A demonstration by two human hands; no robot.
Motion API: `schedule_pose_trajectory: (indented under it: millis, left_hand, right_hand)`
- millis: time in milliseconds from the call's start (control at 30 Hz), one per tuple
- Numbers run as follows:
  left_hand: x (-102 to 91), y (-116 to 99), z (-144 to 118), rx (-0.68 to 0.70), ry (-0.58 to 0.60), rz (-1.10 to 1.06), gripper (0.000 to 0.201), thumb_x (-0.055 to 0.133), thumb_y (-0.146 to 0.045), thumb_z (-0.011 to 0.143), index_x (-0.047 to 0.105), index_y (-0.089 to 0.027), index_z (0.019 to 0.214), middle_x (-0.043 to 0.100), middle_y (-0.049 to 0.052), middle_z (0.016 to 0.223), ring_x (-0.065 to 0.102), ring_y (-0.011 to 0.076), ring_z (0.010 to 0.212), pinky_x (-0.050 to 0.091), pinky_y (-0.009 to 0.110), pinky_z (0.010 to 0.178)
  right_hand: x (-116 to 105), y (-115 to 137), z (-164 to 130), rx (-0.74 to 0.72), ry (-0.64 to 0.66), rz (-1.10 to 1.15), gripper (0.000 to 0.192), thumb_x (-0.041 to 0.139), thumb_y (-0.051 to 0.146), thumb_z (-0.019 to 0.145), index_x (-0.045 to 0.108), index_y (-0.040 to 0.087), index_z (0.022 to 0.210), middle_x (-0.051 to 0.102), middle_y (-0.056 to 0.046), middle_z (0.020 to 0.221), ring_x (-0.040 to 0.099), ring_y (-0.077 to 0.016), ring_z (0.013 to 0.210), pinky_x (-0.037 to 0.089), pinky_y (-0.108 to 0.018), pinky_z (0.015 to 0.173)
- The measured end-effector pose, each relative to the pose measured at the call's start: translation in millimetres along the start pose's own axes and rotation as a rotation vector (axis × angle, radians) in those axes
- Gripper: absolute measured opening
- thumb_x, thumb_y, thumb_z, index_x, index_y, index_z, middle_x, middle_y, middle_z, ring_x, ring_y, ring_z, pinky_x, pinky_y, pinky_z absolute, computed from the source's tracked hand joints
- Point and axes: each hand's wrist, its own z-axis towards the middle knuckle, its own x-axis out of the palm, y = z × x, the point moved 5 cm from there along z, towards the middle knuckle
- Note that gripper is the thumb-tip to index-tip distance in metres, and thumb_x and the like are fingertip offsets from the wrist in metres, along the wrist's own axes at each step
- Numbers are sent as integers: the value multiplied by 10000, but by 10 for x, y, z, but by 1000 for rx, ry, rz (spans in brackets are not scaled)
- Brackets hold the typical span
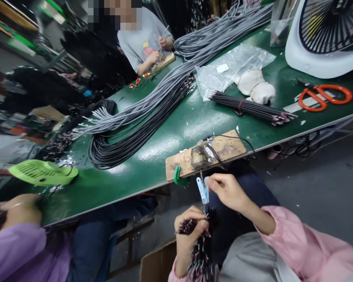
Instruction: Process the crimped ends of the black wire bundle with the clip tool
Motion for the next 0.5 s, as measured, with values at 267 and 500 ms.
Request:
schedule_pose_trajectory:
  millis: [267, 500]
  left_hand:
    - [1, -21, 181, 36, 4, 53, 41, 712, -201, 682, 708, -169, 657, 614, 18, 594, 566, 138, 559, 422, 243, 548]
    - [59, 25, 221, -64, 3, 51, 157, 705, -264, 689, 680, -138, 599, 581, 26, 559, 534, 134, 512, 408, 245, 494]
  right_hand:
    - [198, -44, 94, 136, 131, 408, 408, 588, 491, 798, 638, 96, 706, 539, -13, 601, 453, -91, 536, 343, -204, 501]
    - [260, -78, 47, 175, 213, 653, 388, 610, 464, 797, 642, 89, 700, 540, -16, 598, 467, -86, 520, 353, -200, 490]
